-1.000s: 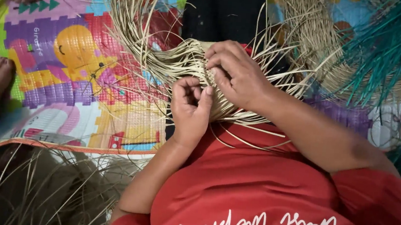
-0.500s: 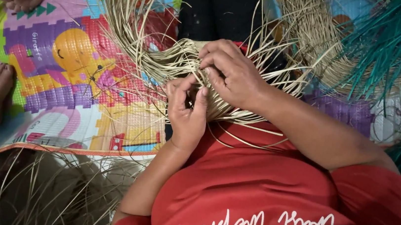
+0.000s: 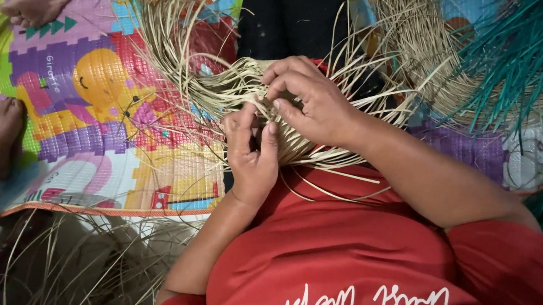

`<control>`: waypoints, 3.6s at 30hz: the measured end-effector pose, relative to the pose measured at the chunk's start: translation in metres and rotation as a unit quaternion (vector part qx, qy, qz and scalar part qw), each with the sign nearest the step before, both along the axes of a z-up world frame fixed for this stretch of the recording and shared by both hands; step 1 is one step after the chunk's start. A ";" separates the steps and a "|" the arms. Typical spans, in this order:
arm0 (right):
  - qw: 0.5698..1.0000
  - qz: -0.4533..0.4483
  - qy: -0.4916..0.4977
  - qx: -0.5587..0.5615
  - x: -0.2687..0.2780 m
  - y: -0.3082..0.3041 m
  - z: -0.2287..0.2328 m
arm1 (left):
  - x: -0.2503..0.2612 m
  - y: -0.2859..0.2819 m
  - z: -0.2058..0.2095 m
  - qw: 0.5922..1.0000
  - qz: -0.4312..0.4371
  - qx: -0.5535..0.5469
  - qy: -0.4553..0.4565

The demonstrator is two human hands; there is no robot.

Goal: The person is weaving a basket using dried straw or grass fibers, interlacing the strands by hand.

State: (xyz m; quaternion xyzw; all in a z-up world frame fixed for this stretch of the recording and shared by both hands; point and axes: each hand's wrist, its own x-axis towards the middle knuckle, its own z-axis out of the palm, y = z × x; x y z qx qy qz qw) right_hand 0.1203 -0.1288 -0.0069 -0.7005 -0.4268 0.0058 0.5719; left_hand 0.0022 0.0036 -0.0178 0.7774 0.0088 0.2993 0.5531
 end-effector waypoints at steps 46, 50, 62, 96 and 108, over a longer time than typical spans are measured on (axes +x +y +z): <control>0.983 0.122 0.045 -0.126 0.026 0.011 0.024 | 0.007 0.019 -0.008 0.967 -0.130 -0.214 0.056; 0.981 0.147 0.089 -0.087 0.025 0.006 0.033 | 0.002 0.014 -0.005 0.974 -0.087 -0.201 0.063; 0.975 0.183 0.118 -0.037 0.025 0.002 0.032 | 0.010 0.017 0.013 0.977 -0.073 -0.184 0.084; 0.886 -0.008 -0.404 -0.226 0.011 -0.016 0.079 | 0.014 0.000 0.037 0.996 0.009 0.082 0.039; 0.890 -0.108 -0.153 -0.415 0.054 -0.080 0.047 | 0.013 0.004 0.029 0.994 0.022 0.072 0.073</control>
